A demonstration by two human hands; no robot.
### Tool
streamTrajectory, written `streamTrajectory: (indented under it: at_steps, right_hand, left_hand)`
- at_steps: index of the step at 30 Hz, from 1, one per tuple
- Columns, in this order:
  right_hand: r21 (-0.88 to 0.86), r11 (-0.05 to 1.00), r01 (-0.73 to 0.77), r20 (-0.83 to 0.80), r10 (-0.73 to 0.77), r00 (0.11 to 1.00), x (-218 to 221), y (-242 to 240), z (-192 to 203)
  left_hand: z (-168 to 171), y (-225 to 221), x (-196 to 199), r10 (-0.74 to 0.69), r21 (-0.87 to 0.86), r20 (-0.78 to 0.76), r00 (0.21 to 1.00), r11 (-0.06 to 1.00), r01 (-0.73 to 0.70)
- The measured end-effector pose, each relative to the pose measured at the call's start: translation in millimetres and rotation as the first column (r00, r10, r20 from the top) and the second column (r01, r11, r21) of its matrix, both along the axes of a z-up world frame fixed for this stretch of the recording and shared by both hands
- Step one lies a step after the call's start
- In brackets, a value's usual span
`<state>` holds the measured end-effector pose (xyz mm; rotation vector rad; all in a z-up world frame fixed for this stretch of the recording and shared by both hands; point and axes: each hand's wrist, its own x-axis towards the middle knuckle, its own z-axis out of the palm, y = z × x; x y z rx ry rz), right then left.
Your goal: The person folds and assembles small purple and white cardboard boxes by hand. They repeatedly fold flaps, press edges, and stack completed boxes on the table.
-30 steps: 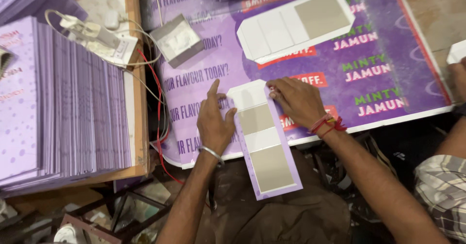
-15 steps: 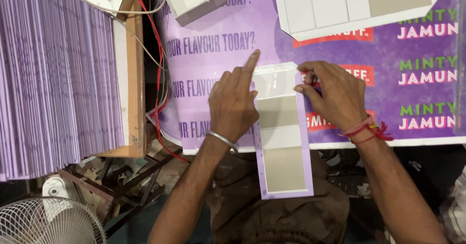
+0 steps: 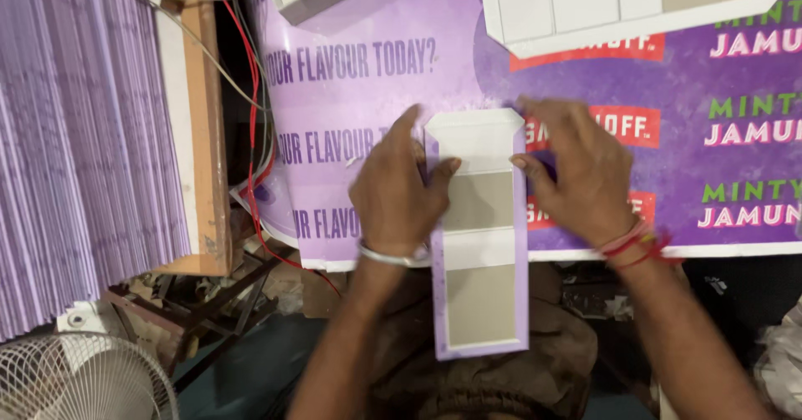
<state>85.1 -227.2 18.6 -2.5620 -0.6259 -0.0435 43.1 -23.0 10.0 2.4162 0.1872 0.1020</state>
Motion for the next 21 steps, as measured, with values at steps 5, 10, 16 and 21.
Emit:
streamTrajectory:
  at_steps: [5, 10, 16, 21]
  right_hand:
    - [-0.039, 0.972, -0.230, -0.271, 0.211, 0.939, 29, -8, -6]
    - [-0.030, 0.966, -0.258, -0.186, 0.248, 0.951, 21, -1, -15]
    - [0.066, 0.979, -0.191, 0.017, 0.190, 0.982, 1, 4, -3]
    - [0.058, 0.978, -0.198, 0.116, 0.191, 0.975, -9, -1, -21]
  left_hand:
    - [2, 38, 25, -0.265, -0.007, -0.131, 0.955, 0.964, 0.266]
    - [2, 49, 26, -0.365, 0.005, -0.082, 0.928, 0.930, 0.366]
    - [-11, 49, 7, -0.385, 0.205, 0.232, 0.893, 0.917, 0.342]
    - [-20, 14, -20, -0.354, 0.359, 0.355, 0.865, 0.906, 0.223]
